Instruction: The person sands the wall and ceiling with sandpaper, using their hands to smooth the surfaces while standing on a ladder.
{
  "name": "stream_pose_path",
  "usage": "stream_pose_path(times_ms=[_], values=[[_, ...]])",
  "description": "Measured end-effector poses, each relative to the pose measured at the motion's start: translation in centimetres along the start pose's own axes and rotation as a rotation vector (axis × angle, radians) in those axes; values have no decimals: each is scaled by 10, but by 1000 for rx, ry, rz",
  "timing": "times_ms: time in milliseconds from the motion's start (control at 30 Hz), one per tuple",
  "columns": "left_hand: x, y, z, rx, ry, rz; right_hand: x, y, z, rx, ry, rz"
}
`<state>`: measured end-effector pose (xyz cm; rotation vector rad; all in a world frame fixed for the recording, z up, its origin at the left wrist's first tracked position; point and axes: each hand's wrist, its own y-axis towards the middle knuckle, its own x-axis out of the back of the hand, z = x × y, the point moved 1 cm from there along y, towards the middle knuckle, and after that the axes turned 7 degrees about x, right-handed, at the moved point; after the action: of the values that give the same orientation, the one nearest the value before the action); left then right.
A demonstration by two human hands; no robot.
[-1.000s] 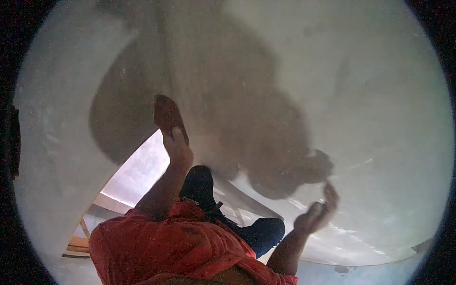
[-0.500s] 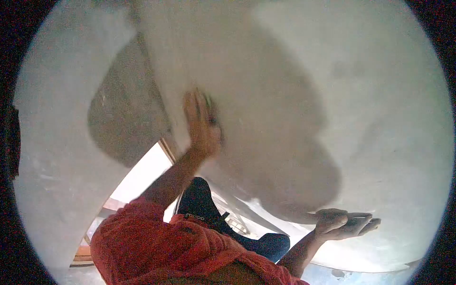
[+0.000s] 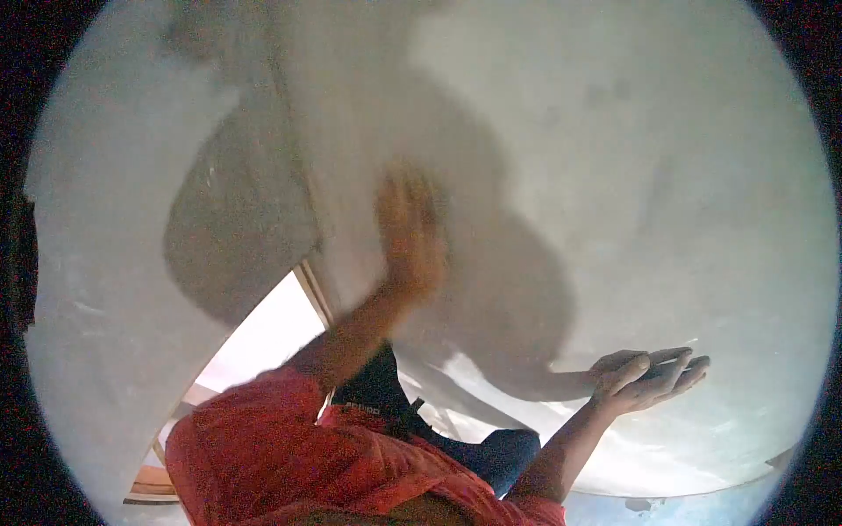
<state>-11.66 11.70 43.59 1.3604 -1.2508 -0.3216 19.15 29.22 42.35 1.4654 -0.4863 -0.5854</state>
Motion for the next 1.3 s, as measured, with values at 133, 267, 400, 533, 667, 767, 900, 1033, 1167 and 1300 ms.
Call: stream_pose_path(times_ms=[133,267,400,533,667,767,900,1033,1167,1300], values=[[-70,-34,20,47,-243,27,-10,-13,-42,-1,-28,26],[111,206,69,-90,-114,-411,7,10,0,45,27,-7],[105,118,12,-51,52,-292,14,26,44,41,26,-16],[71,-37,-28,-217,-98,763,13,22,40,8,17,19],[89,81,58,168,-180,-267,16,30,55,107,37,16],[102,156,84,79,31,-465,13,28,55,58,-24,51],[101,66,-72,-182,-293,-153,12,27,57,37,-91,131],[48,-7,-26,-360,-273,-41,25,34,11,-75,-213,176],[117,191,122,-22,-30,-622,43,94,-69,-406,-167,32],[133,237,26,-160,-37,-570,5,196,-63,-194,-368,18]])
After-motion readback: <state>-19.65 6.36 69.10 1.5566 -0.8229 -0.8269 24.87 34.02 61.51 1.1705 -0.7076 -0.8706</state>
